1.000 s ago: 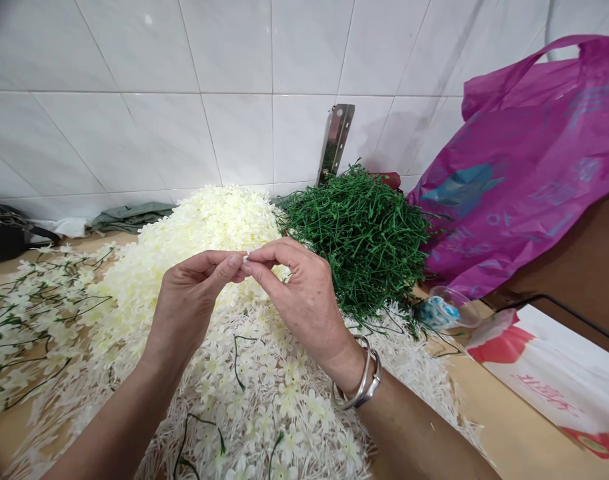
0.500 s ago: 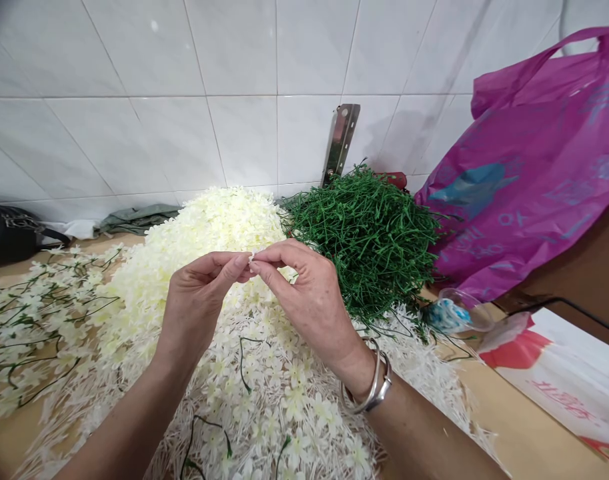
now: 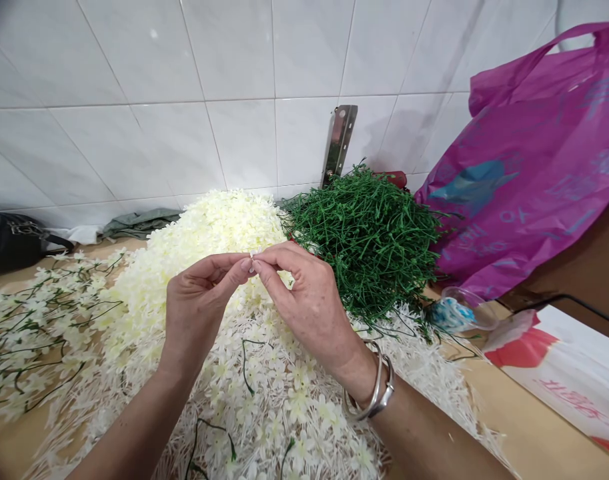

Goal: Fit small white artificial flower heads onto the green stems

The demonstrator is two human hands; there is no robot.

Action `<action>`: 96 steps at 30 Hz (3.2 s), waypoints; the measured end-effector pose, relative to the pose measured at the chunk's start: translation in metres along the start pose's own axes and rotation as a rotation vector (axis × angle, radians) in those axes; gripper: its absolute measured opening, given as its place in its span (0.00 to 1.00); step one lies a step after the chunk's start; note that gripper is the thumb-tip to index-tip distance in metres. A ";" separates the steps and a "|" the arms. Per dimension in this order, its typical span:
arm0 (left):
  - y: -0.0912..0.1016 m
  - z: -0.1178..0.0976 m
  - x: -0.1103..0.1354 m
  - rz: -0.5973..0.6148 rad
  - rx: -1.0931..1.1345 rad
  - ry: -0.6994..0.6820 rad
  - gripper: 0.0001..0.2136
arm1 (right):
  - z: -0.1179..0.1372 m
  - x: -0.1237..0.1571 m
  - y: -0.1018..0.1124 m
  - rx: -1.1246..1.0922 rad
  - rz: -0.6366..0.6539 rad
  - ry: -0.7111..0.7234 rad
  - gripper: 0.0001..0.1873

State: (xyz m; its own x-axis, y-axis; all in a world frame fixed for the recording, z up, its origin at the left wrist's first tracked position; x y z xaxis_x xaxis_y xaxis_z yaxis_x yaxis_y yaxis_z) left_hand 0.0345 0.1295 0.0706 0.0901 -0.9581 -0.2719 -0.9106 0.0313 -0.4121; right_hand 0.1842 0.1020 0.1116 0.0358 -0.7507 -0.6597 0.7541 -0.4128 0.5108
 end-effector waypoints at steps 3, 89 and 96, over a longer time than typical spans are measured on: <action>0.000 0.003 0.001 -0.009 0.010 0.016 0.07 | 0.002 0.001 0.001 0.036 -0.036 -0.002 0.09; 0.000 -0.003 -0.003 0.219 -0.213 0.164 0.05 | -0.016 0.058 -0.051 0.583 0.856 0.170 0.08; 0.035 0.003 0.039 0.077 -0.125 0.265 0.07 | -0.005 0.055 -0.060 0.486 0.774 0.164 0.08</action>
State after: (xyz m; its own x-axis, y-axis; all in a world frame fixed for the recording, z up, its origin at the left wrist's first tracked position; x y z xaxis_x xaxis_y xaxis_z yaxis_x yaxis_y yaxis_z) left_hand 0.0076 0.0943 0.0429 -0.0744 -0.9957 -0.0553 -0.9547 0.0871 -0.2844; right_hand 0.1442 0.0883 0.0415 0.5347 -0.8403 -0.0890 0.1248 -0.0257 0.9919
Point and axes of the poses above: each hand's wrist, its own x-axis away from the middle knuckle, its own y-axis out of the back of the hand, z = x × y, the point moved 8 cm from there along -x, towards the middle knuckle, and after that the axes turned 15 degrees about x, right-handed, at the moved point
